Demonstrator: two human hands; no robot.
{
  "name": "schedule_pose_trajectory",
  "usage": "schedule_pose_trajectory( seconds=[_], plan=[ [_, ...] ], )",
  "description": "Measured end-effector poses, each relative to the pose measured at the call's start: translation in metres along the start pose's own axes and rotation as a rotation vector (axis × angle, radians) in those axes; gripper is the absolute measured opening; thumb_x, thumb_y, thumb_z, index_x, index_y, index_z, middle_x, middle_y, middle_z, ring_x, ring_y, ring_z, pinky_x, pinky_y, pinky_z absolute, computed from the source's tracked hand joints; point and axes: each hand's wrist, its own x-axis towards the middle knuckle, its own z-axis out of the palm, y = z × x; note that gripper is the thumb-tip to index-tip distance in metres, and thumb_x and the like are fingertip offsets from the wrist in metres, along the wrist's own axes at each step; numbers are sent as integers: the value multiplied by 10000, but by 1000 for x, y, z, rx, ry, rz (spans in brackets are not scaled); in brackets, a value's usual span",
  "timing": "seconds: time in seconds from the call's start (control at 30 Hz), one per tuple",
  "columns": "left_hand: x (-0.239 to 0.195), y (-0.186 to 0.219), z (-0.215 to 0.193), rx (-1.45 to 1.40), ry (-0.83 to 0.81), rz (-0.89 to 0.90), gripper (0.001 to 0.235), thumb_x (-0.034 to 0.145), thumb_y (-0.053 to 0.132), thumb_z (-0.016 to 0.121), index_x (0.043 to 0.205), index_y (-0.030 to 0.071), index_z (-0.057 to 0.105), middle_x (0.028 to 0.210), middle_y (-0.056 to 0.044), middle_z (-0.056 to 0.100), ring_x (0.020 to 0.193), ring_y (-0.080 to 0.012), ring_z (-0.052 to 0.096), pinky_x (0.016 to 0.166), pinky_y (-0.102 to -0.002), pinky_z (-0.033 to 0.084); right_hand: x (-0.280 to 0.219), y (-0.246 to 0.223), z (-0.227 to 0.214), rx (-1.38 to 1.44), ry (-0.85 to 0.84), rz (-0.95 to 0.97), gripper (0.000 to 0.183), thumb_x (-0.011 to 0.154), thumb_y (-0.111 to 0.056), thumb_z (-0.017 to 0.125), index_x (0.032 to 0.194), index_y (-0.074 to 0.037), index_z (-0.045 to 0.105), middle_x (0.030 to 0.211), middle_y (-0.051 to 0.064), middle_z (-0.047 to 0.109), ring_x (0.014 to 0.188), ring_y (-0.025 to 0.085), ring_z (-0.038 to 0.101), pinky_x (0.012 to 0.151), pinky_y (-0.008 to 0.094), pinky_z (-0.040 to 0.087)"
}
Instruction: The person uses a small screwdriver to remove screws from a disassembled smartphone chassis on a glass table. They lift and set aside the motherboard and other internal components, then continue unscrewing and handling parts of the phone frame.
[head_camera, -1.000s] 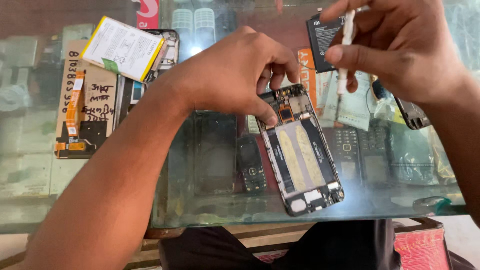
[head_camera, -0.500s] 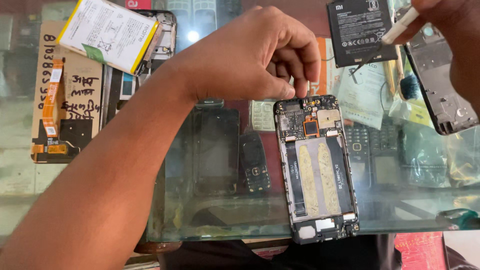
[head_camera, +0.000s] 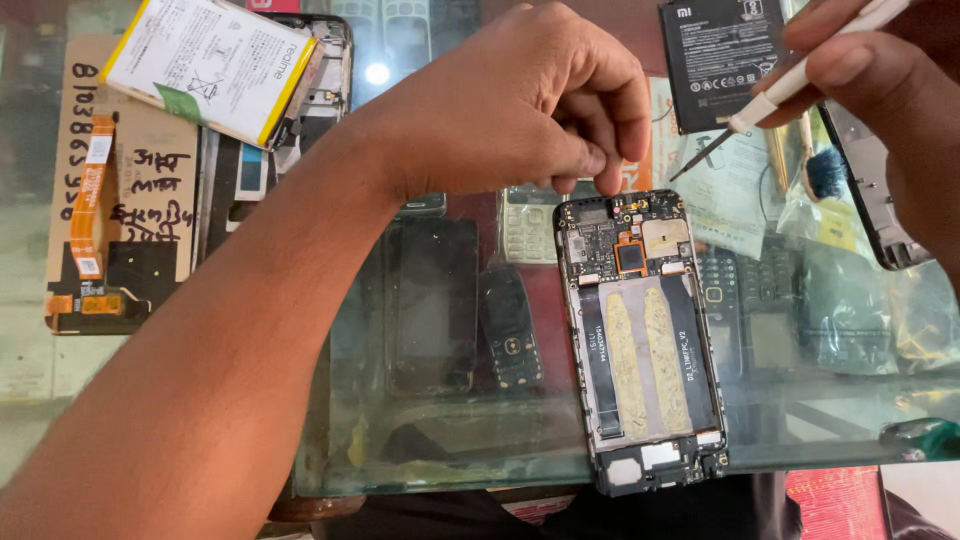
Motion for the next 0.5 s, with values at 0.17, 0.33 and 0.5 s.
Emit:
schedule_pose_trajectory(
  seconds=[0.17,0.33,0.5],
  plan=[
    [2,1,1,-2,9,-36,233,760,-80,610,918,41,733,864,-45,801,795,-55,789,607,-197,587,-8,5,3,-24,7,36,412,1218,-377,547,1216,36,544,1053,152,645,1006,231,715,965,358,608],
    [2,2,0,-29,13,-17,232,732,-79,599,891,43,715,851,-34,786,777,-39,773,597,-186,576,-9,9,5,10,0,112,400,1180,-380,538,1152,16,591,1021,130,666,943,197,703,911,308,594],
    [1,4,1,-27,25,-68,275,703,-102,582,889,49,717,852,-29,795,750,-38,769,581,-186,567,-11,6,4,1,-36,117,393,1103,-391,613,1100,1,604,933,105,684,850,164,722,821,282,604]
  ],
)
